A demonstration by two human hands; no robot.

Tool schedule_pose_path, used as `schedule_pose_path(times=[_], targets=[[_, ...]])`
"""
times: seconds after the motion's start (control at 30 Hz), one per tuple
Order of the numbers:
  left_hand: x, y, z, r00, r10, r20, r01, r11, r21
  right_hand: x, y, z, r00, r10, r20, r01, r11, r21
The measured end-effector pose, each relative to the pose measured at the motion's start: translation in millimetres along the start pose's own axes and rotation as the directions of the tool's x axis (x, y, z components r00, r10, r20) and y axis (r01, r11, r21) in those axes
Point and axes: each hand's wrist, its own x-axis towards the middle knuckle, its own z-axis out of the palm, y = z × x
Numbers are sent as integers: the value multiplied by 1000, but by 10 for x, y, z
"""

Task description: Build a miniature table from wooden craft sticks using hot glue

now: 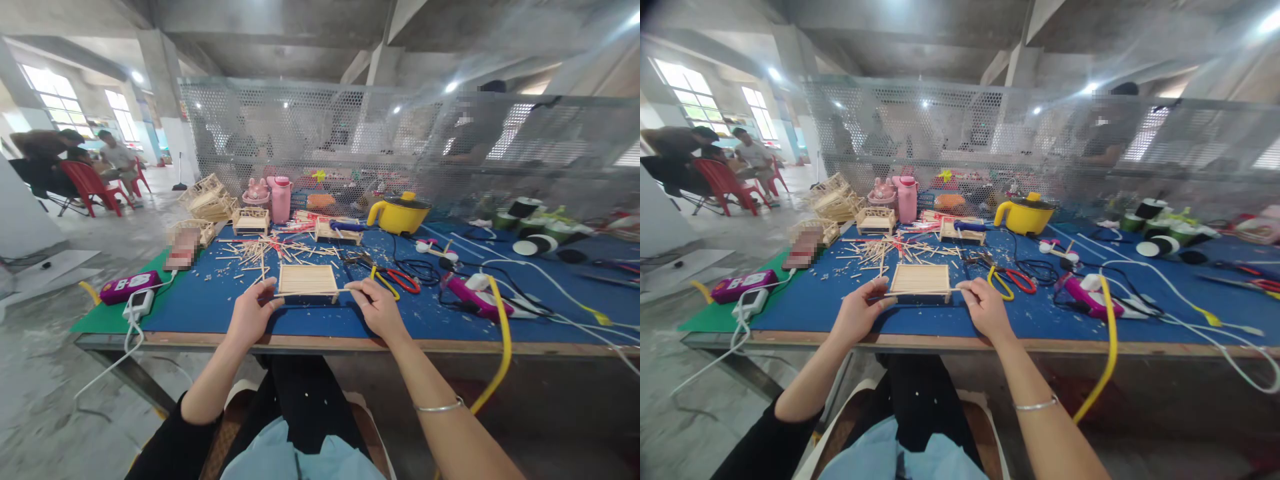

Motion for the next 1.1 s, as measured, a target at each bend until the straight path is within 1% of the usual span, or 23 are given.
schedule_pose_path(times=[0.07, 0.13, 0.2, 0.27, 0.4, 0.5, 0.6, 0.73, 0.83, 1.0, 1.1], targets=[[41, -6, 10, 998, 8, 58, -8, 1000, -12, -20, 4, -5, 1000, 6, 17, -6, 1000, -5], [82, 0, 10, 993, 39, 113, -39, 999, -1, -53, 9, -21, 999, 30, 28, -29, 999, -28], [114, 9, 5, 986, 75, 148, -78, 997, 13, -95, 19, -45, 997, 69, 34, -66, 996, -66], [130, 8, -2, 982, 92, 165, -94, 996, 5, -140, 32, -71, 994, 101, 48, -96, 990, -103], [130, -29, -18, 986, 52, 158, -40, 996, -75, -202, 29, -98, 987, 146, 61, -134, 977, -167], [144, -44, -20, 991, 42, 125, -21, 986, -165, -188, -4, -89, 986, 151, 71, -133, 968, -214], [177, -8, -3, 997, 11, 81, 14, 955, -297, -131, -42, -86, 990, 118, 74, -106, 983, -152], [191, 98, 33, 987, -122, 109, 160, 863, -480, -70, -82, -115, 995, 90, 38, -88, 995, -50], [164, 153, 49, 982, -156, 111, 190, 839, -510, -77, -87, -132, 996, 78, 42, -77, 997, -23], [124, 159, 55, 984, -155, 86, 177, 839, -514, -119, -65, -127, 995, 51, 85, -52, 999, 12], [107, 153, 50, 984, -153, 95, 180, 839, -514, -121, -62, -120, 991, 54, 119, -55, 998, 9]])
